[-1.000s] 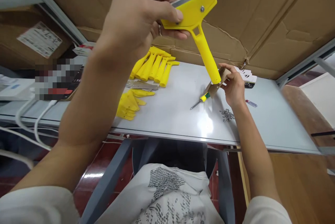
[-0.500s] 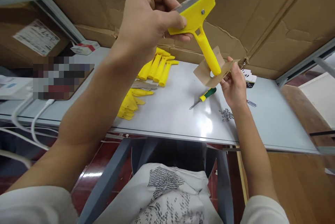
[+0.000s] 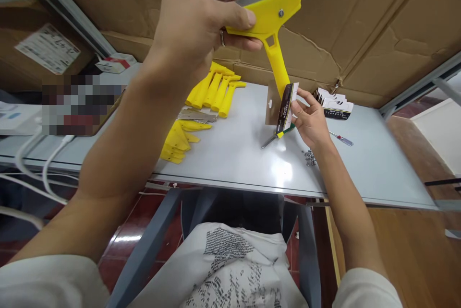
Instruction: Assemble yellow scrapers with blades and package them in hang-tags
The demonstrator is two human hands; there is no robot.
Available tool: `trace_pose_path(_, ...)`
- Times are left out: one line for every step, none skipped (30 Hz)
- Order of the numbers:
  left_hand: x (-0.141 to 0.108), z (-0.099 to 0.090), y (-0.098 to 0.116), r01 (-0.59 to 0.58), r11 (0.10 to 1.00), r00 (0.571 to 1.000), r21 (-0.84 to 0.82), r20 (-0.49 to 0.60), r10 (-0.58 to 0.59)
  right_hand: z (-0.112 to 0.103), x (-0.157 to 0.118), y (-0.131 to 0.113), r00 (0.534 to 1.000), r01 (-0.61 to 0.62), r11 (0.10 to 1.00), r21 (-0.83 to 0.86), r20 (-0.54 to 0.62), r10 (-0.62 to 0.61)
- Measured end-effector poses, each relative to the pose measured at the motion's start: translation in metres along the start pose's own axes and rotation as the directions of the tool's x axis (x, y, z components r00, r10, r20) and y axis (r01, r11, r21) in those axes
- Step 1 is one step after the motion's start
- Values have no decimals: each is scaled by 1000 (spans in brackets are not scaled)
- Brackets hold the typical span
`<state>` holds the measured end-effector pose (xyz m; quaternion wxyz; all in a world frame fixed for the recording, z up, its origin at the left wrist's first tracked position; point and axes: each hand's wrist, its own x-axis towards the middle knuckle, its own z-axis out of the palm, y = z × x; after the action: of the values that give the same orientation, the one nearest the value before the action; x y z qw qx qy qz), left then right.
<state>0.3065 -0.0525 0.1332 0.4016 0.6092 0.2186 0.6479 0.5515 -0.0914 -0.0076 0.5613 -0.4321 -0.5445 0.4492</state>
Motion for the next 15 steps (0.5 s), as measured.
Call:
trace_pose_path(1,0,-4,-12,1000,1000,2,-16,12,0,0,0,1000,-24,1000,-3,-7,24)
trace_pose_path(2,-1,-8,-29,1000,999,12,-22,29,0,0,0,999,-36,999,-10,-20,35)
trace_pose_path(4,-2,-12,-44,999,999,24,-15,44,-1,0,0,999,-35,999,-16,-39,34)
trace_pose_path(6,-4,-15,-51,998,999,34,3,51,-3,0,-1,998,-23,999,-22,-61,22)
trace_pose_path(7,-5,-18,-52,998,999,40,19,51,-4,1,-1,997,-9,1000,-27,-81,7)
trace_pose_path(8,-7,-20,-44,998,998,42,40,42,-5,1,-2,995,8,1000,-29,-101,-11)
trace_pose_path(9,-8,-21,-38,998,998,41,51,36,-7,2,-2,992,25,999,-27,-123,-28)
trace_pose_path(8,-8,-21,-25,999,998,43,58,22,-8,3,-2,989,41,999,-22,-142,-43)
trace_pose_path(7,-8,-20,-7,999,999,46,49,5,-9,4,-1,986,54,998,-11,-154,-55)
trace_pose_path(6,-7,-19,5,999,999,44,35,-6,-10,5,1,984,70,998,7,-164,-68)
trace_pose_path(3,-6,-17,16,999,1000,35,22,-17,-11,7,2,981,92,995,29,-173,-86)
trace_pose_path(1,-5,-15,24,1000,1000,19,13,-24,-12,8,4,978,118,992,51,-180,-107)
trace_pose_path(-2,-4,-14,22,1000,1000,0,3,-22,-12,10,6,974,146,987,70,-186,-131)
trace_pose_path(-4,-4,-12,15,1000,1000,-15,3,-15,-13,11,8,968,176,980,88,-196,-156)
trace_pose_path(-6,-4,-10,0,1000,1000,-11,5,0,-13,12,10,961,206,974,100,-210,-181)
